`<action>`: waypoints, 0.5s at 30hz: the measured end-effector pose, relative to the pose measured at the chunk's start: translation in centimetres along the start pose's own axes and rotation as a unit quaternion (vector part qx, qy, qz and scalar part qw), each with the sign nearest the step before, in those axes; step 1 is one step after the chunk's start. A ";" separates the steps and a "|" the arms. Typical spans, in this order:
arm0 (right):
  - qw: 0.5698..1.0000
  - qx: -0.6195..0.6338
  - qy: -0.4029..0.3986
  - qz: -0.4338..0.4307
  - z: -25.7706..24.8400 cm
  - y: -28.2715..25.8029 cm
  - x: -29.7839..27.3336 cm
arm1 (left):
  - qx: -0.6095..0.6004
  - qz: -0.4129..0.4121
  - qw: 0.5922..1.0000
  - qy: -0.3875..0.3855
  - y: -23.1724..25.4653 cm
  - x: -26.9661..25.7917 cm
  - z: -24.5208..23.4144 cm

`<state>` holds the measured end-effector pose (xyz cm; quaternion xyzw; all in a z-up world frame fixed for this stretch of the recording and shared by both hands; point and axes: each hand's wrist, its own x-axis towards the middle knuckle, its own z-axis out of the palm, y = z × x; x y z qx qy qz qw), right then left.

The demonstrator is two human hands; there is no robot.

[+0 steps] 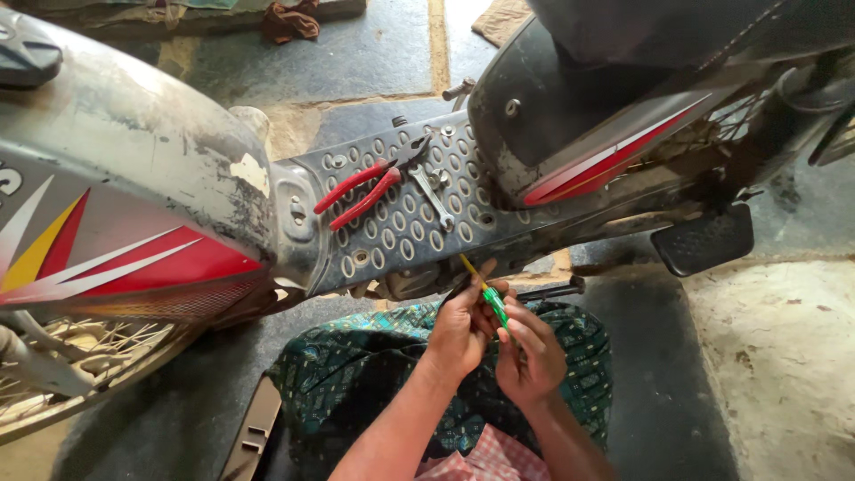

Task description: The person uses a screwdriver to work on a wire and internal component of a motorcycle by hand.

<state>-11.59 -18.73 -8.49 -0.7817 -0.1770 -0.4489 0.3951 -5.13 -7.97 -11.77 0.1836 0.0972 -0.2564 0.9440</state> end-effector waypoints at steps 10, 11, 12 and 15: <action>0.999 0.033 0.009 0.032 0.0 0.3 -1.0 | 0.034 0.000 0.999 0.025 -0.6 0.5 -1.5; 0.999 0.034 0.010 0.031 -0.1 0.4 -1.1 | 0.045 -0.006 0.999 0.028 -0.5 0.5 -1.4; 0.999 0.036 0.011 0.029 -0.2 0.6 -1.2 | 0.056 -0.012 0.998 0.032 -0.5 0.4 -1.4; 0.998 0.047 0.001 0.039 -0.5 0.7 -1.9 | 0.087 -0.025 0.994 0.053 -0.3 0.1 -1.5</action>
